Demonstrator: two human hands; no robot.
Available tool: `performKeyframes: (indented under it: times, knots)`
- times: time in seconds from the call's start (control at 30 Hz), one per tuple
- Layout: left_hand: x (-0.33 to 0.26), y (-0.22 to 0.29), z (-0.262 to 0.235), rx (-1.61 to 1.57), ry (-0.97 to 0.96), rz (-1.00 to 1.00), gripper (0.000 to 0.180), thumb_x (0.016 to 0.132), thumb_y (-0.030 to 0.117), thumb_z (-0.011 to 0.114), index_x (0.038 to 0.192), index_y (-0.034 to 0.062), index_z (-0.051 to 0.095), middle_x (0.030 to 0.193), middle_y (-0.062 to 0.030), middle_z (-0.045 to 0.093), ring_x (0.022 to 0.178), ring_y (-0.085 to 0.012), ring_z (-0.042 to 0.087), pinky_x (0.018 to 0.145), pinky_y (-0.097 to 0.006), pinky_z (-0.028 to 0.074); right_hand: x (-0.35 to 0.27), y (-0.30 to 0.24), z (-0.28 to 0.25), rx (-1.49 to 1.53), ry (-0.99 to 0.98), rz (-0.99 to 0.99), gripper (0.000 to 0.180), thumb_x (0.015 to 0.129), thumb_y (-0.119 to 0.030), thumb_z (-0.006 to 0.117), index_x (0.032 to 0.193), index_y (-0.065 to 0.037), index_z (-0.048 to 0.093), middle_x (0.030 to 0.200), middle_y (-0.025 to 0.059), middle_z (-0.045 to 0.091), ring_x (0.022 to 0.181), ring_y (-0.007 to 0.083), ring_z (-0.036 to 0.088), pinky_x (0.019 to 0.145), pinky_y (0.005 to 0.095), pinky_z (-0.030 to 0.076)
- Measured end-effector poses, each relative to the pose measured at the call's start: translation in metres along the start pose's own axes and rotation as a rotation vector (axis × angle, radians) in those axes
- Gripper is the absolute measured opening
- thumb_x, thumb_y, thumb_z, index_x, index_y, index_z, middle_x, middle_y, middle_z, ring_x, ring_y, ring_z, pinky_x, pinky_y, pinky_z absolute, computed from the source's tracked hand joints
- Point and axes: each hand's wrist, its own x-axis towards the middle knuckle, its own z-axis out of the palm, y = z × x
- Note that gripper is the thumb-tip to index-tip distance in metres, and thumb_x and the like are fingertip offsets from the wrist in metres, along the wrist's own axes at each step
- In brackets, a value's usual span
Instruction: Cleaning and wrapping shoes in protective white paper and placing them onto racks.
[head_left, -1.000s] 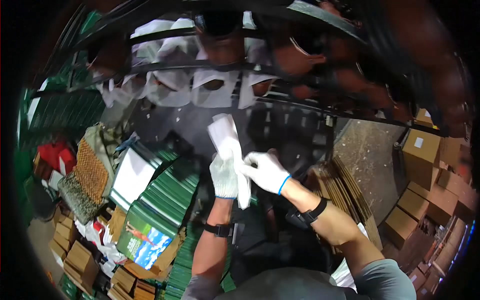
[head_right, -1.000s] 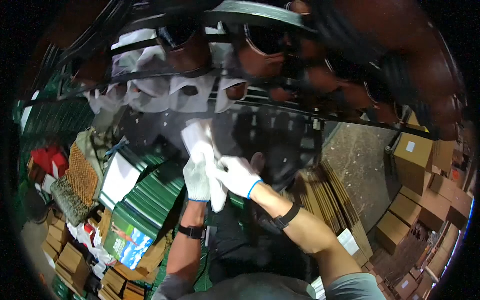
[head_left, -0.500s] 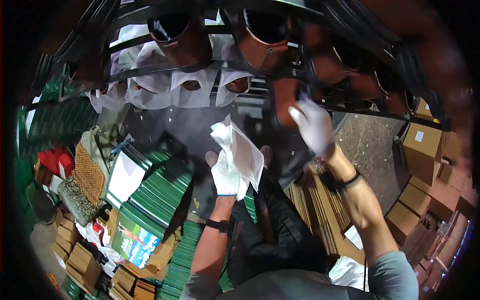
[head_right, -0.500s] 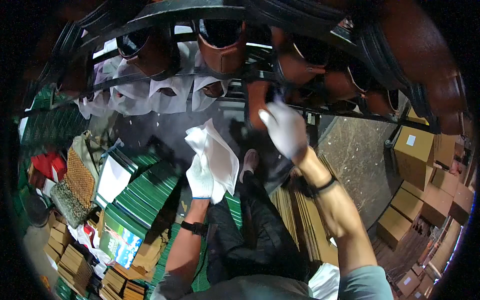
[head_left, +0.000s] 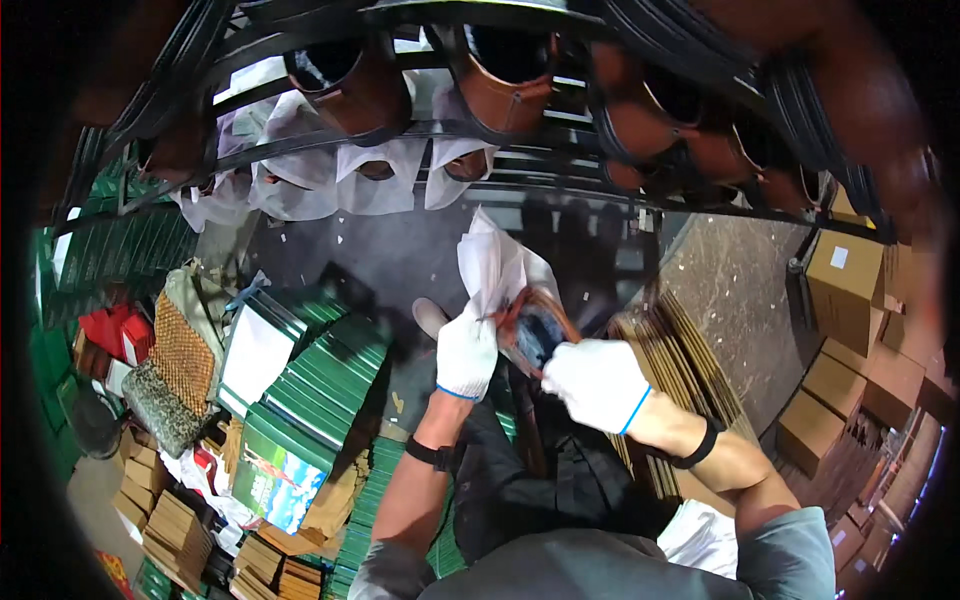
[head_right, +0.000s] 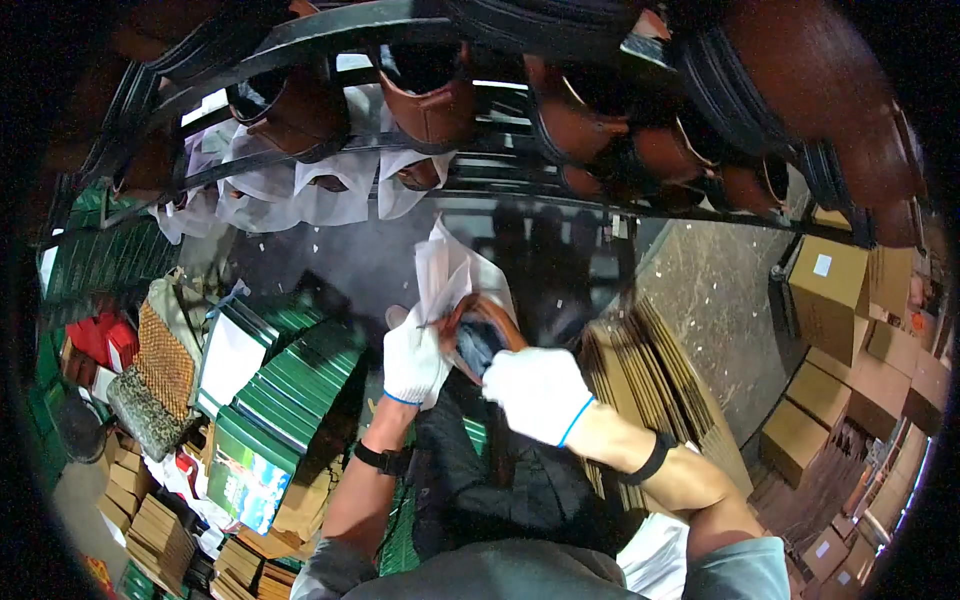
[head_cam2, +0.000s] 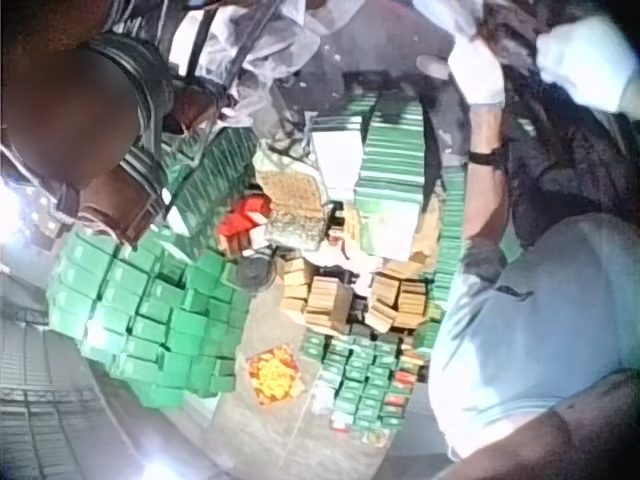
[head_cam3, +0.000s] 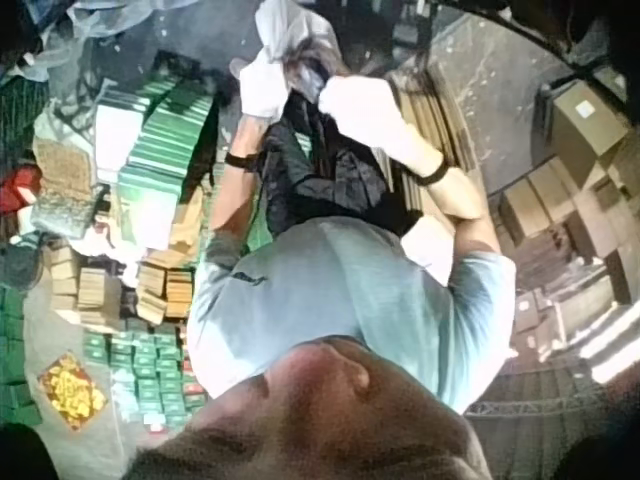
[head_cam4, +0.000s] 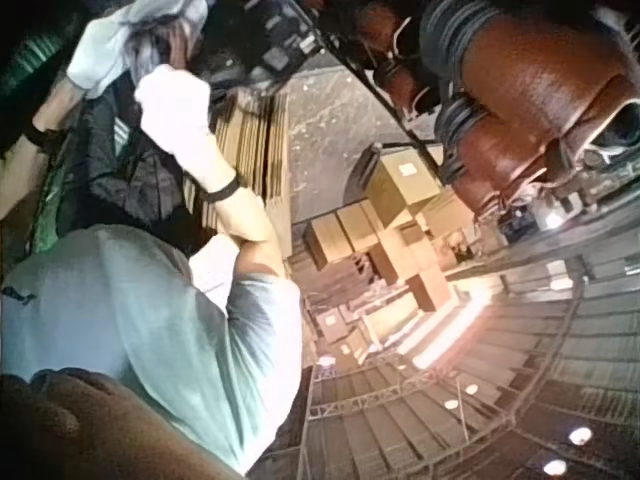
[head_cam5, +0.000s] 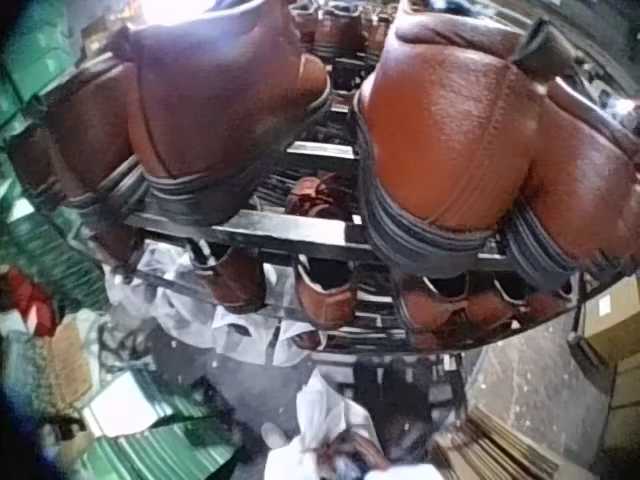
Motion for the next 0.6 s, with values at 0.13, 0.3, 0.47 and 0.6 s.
performKeyframes:
  times: [0.13, 0.3, 0.47, 0.6]
  knots:
    - [0.014, 0.044, -0.005, 0.266, -0.175, -0.134, 0.028, 0.109, 0.014, 0.060, 0.131, 0.0019, 0.070, 0.083, -0.0197, 0.075, 0.070, -0.0342, 0.076, 0.065, -0.042, 0.059, -0.008, 0.016, -0.007, 0.164, -0.067, -0.214, 0.014, 0.096, -0.023, 0.070, 0.087, -0.012, 0.073, 0.082, 0.0096, 0.069, 0.073, 0.0326, 0.073, 0.064, 0.0412, 0.058]
    - [0.002, 0.044, -0.017, 0.213, -0.223, -0.014, 0.029, 0.108, 0.016, 0.062, 0.136, 0.0101, 0.070, 0.083, -0.0249, 0.073, 0.077, -0.0471, 0.074, 0.063, -0.051, 0.057, -0.008, 0.012, -0.004, 0.157, 0.241, 0.033, 0.017, 0.096, -0.025, 0.072, 0.091, -0.009, 0.076, 0.085, 0.0113, 0.071, 0.078, 0.0336, 0.073, 0.068, 0.0449, 0.058]
    - [-0.003, 0.035, -0.026, 0.357, -0.182, 0.133, 0.029, 0.101, 0.012, 0.068, 0.127, -0.0006, 0.070, 0.094, -0.0247, 0.074, 0.077, -0.0452, 0.073, 0.064, -0.048, 0.059, 0.001, 0.020, -0.001, 0.272, 0.199, 0.161, 0.015, 0.094, -0.016, 0.070, 0.083, -0.007, 0.073, 0.076, 0.0131, 0.069, 0.070, 0.0337, 0.071, 0.065, 0.0421, 0.055]
    - [-0.021, 0.031, -0.023, 0.555, -0.092, 0.530, 0.025, 0.093, 0.003, 0.071, 0.117, -0.0018, 0.073, 0.094, -0.0158, 0.074, 0.074, -0.0344, 0.074, 0.063, -0.041, 0.059, 0.010, 0.011, 0.017, 0.404, 0.633, 0.356, 0.013, 0.100, -0.010, 0.069, 0.092, 0.000, 0.073, 0.083, 0.0159, 0.070, 0.071, 0.0347, 0.069, 0.068, 0.0427, 0.056]
